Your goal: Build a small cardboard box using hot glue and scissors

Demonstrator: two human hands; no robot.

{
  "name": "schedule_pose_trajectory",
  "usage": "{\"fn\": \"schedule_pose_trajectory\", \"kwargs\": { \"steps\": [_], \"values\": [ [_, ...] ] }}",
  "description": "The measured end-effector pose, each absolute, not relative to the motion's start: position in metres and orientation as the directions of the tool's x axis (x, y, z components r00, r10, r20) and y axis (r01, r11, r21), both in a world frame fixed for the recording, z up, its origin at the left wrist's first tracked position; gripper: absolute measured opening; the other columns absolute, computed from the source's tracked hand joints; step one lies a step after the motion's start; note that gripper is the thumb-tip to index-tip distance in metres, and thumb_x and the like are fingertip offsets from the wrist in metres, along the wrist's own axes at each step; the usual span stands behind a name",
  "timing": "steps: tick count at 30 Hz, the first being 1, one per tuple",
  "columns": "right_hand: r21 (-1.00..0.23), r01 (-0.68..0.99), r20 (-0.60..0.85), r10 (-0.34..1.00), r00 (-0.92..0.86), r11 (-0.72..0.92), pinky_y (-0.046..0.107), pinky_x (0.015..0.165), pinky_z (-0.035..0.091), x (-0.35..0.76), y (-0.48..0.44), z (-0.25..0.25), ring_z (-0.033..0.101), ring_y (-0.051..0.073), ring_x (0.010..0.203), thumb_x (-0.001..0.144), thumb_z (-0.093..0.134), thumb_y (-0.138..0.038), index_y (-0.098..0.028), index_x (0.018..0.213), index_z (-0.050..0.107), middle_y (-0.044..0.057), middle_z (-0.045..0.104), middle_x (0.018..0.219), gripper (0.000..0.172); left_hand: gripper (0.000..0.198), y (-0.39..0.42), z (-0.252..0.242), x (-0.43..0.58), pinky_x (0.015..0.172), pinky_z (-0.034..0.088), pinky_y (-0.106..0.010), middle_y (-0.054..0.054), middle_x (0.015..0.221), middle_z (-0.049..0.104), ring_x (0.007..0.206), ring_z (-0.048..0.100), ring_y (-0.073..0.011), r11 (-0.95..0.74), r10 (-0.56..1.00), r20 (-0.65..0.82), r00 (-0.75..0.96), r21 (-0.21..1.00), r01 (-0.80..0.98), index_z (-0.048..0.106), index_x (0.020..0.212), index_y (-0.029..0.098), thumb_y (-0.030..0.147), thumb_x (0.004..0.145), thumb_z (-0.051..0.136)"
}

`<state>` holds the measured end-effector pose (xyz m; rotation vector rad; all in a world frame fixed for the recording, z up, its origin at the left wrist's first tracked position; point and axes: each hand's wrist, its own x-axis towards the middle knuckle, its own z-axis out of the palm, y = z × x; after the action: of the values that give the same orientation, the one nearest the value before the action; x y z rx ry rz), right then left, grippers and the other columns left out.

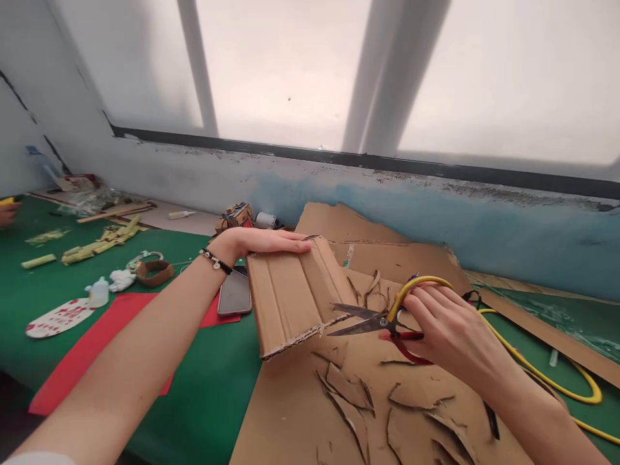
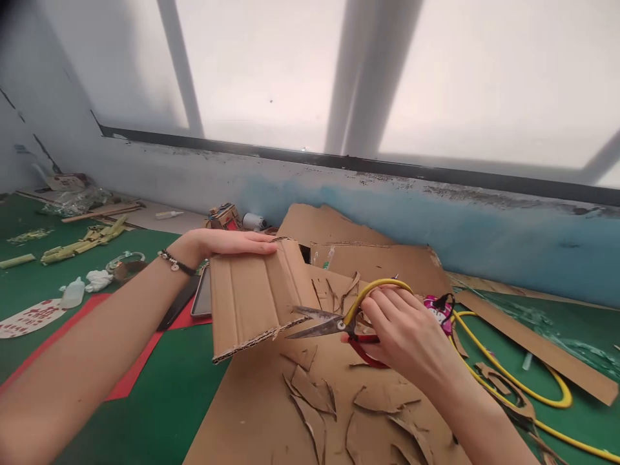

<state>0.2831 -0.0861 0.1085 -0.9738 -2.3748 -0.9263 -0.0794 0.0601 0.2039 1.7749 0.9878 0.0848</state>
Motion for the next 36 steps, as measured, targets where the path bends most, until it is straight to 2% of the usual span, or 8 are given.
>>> {"fn": "schedule_pose_trajectory", "kwargs": {
  "steps": [3, 7, 10, 17, 22, 27, 30, 36],
  "values": [
    [0.461, 0.710, 0.571, 0.434, -0.696, 0.532, 0.040, 0.082, 0.048, 0.279, -0.099, 0.111, 0.063, 0.026, 0.081, 0.108, 0.061, -0.043, -0.020, 0.092, 0.055, 0.008, 0.064, 0.087, 0.029, 0.072, 0.067, 0.206, -0.069, 0.115, 0.056, -0.037, 0.000, 0.164, 0.061, 0.146, 0.060, -0.0336, -0.187, 0.569, -0.427, 0.702, 0.765, 0.617, 0.062, 0.154, 0.044, 0.075, 0.090, 0.070],
    [0.483, 0.705, 0.559, 0.436, -0.705, 0.520, 0.039, 0.080, 0.047, 0.279, -0.110, 0.114, 0.060, 0.025, 0.078, 0.107, 0.060, -0.025, -0.021, 0.088, 0.054, 0.005, 0.060, 0.080, 0.020, 0.080, 0.068, 0.205, -0.054, 0.115, 0.057, -0.041, -0.006, 0.158, 0.065, 0.140, 0.064, -0.0354, -0.181, 0.496, -0.507, 0.705, 0.734, 0.655, 0.059, 0.157, 0.038, 0.078, 0.088, 0.068],
    [0.488, 0.699, 0.552, 0.435, -0.711, 0.523, 0.038, 0.078, 0.046, 0.281, -0.116, 0.112, 0.059, 0.025, 0.078, 0.105, 0.059, -0.017, -0.021, 0.087, 0.054, 0.004, 0.058, 0.077, 0.019, 0.087, 0.068, 0.205, -0.044, 0.115, 0.057, -0.043, -0.009, 0.155, 0.067, 0.139, 0.065, -0.0370, -0.195, 0.465, -0.546, 0.697, 0.705, 0.682, 0.059, 0.158, 0.036, 0.082, 0.085, 0.069],
    [0.522, 0.692, 0.564, 0.406, -0.719, 0.500, 0.034, 0.075, 0.046, 0.281, -0.123, 0.105, 0.061, 0.022, 0.074, 0.107, 0.063, -0.024, -0.020, 0.083, 0.057, 0.003, 0.059, 0.073, 0.025, 0.096, 0.074, 0.202, -0.029, 0.119, 0.054, -0.039, -0.007, 0.157, 0.066, 0.152, 0.053, -0.0382, -0.298, 0.443, -0.584, 0.681, 0.620, 0.725, 0.053, 0.163, 0.035, 0.085, 0.083, 0.068],
    [0.535, 0.692, 0.608, 0.348, -0.714, 0.484, 0.032, 0.069, 0.044, 0.285, -0.117, 0.095, 0.059, 0.017, 0.064, 0.104, 0.068, -0.020, -0.019, 0.081, 0.057, 0.000, 0.058, 0.067, 0.026, 0.100, 0.076, 0.200, -0.029, 0.120, 0.053, -0.038, -0.006, 0.159, 0.065, 0.155, 0.050, -0.0384, -0.341, 0.461, -0.584, 0.669, 0.579, 0.740, 0.047, 0.167, 0.036, 0.086, 0.082, 0.066],
    [0.463, 0.687, 0.614, 0.356, -0.704, 0.560, 0.031, 0.079, 0.049, 0.286, -0.104, 0.081, 0.071, 0.020, 0.077, 0.108, 0.064, -0.027, -0.018, 0.094, 0.062, 0.003, 0.069, 0.076, 0.017, 0.102, 0.075, 0.202, -0.029, 0.127, 0.045, -0.040, -0.005, 0.165, 0.059, 0.161, 0.041, -0.0377, -0.334, 0.494, -0.591, 0.638, 0.549, 0.766, 0.043, 0.169, 0.035, 0.088, 0.084, 0.063],
    [0.432, 0.707, 0.613, 0.393, -0.685, 0.560, 0.032, 0.081, 0.049, 0.283, -0.100, 0.073, 0.071, 0.022, 0.082, 0.104, 0.068, -0.022, -0.019, 0.096, 0.062, 0.003, 0.068, 0.078, 0.010, 0.100, 0.075, 0.199, -0.029, 0.127, 0.044, -0.041, -0.005, 0.164, 0.059, 0.161, 0.041, -0.0384, -0.336, 0.467, -0.586, 0.662, 0.574, 0.747, 0.046, 0.168, 0.035, 0.087, 0.084, 0.064],
    [0.457, 0.735, 0.607, 0.428, -0.670, 0.501, 0.034, 0.074, 0.045, 0.277, -0.099, 0.069, 0.063, 0.021, 0.076, 0.099, 0.066, -0.019, -0.022, 0.087, 0.057, 0.003, 0.063, 0.076, 0.015, 0.094, 0.081, 0.189, -0.034, 0.121, 0.053, -0.042, -0.005, 0.156, 0.067, 0.156, 0.049, -0.0408, -0.255, 0.485, -0.544, 0.685, 0.662, 0.705, 0.058, 0.160, 0.037, 0.084, 0.079, 0.073]
  ]
}}
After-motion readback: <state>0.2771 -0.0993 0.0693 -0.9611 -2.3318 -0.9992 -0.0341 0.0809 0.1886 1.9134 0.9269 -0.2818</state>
